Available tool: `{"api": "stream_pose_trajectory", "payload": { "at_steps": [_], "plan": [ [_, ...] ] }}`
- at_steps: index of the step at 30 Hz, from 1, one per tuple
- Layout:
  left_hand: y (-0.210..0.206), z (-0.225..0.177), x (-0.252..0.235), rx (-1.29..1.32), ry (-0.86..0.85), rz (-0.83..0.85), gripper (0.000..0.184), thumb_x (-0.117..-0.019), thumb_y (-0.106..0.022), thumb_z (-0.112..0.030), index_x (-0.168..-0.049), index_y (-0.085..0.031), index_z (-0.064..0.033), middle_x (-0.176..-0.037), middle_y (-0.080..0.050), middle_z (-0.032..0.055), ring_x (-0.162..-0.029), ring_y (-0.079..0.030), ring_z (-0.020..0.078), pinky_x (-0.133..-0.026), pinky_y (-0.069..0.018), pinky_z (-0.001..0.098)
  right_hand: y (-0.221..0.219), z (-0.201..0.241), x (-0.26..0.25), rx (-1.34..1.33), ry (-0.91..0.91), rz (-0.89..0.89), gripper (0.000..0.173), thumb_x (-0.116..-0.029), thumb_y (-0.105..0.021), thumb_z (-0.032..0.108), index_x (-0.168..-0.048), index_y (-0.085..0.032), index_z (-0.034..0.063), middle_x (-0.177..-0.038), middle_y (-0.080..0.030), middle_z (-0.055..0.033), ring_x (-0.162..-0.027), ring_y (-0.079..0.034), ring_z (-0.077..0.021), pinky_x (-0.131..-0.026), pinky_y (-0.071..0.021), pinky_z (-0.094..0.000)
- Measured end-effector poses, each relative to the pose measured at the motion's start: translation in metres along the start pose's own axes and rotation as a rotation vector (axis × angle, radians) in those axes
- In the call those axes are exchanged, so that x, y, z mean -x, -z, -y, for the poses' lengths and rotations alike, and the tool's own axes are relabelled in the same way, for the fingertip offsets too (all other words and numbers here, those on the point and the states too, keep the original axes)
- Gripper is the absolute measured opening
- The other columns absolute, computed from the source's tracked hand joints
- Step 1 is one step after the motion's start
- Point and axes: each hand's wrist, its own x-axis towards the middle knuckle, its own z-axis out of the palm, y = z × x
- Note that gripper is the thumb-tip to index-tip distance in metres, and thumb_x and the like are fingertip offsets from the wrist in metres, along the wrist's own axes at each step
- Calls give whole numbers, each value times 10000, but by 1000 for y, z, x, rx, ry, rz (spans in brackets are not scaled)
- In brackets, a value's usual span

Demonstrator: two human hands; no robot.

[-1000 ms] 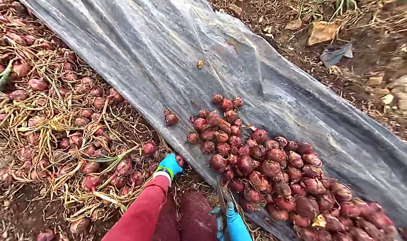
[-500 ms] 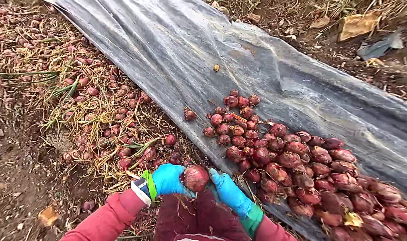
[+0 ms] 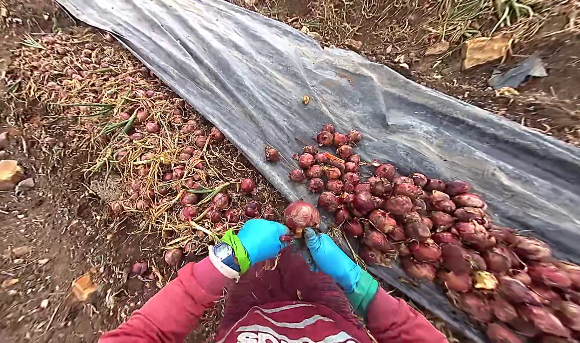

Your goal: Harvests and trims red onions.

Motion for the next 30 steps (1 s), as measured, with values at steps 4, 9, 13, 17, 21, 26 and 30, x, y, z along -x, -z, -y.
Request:
{"api": "stream_pose_trajectory", "payload": {
  "at_steps": [4, 9, 13, 17, 21, 26, 30],
  "plan": [
    [15, 70, -86, 252, 442, -274, 405, -1044, -513, -485, -1270, -707, -211, -1189, -738, 126, -1142, -693, 342, -955, -531, 643, 26, -14, -37, -275, -47, -341, 920, -993, -64, 742, -958, -689, 69, -549, -557, -75, -436, -558, -204, -440, -533, -387],
    [-86, 120, -217, 465, 715, -127, 513, -959, -632, -514, -1244, -692, -91, -1176, -727, 192, -1132, -697, 369, -959, -544, 638, 41, -62, -48, -395, -236, -366, 876, -1030, -82, 685, -1007, -690, 56, -561, -571, -100, -431, -572, -227, -429, -544, -403],
    [-160, 119, -259, 504, 798, -23, 740, -845, -788, -488, -1381, -554, -34, -1264, -669, 241, -1144, -679, 416, -936, -556, 650, 36, -79, -38, -402, -390, -276, 899, -997, -148, 752, -1071, -720, 63, -571, -578, -73, -436, -558, -201, -425, -528, -380],
    [-154, 126, -252, 619, 695, -154, 823, -792, -826, -581, -1411, -574, -102, -1316, -642, 228, -1154, -657, 430, -929, -542, 671, 40, -86, -49, -464, -499, -278, 922, -1005, -90, 726, -1095, -706, 45, -567, -582, -84, -433, -564, -209, -422, -532, -384],
    [-98, 119, -216, 667, 369, -151, 911, -698, -936, -402, -1493, -513, -268, -1281, -692, 158, -1104, -700, 353, -928, -574, 625, 42, -92, -95, -469, -531, -126, 794, -1051, -191, 656, -1147, -694, 49, -643, -612, -92, -504, -603, -220, -492, -563, -388],
    [-21, 88, -134, 412, 181, 96, 801, -819, -838, -493, -1514, -481, -318, -1195, -732, 68, -1098, -710, 273, -965, -566, 575, 22, -39, -119, -384, -280, -21, 639, -908, -583, 701, -882, -635, 64, -649, -634, -65, -525, -647, -209, -525, -599, -383],
    [6, 90, -70, 152, 46, 145, 600, -877, -754, -587, -1287, -651, -162, -1086, -739, 92, -1032, -714, 292, -917, -559, 587, 0, -19, -99, -146, -124, -15, 812, -949, -270, 812, -795, -642, 107, -621, -612, -30, -523, -616, -171, -515, -561, -367]
  ]
}}
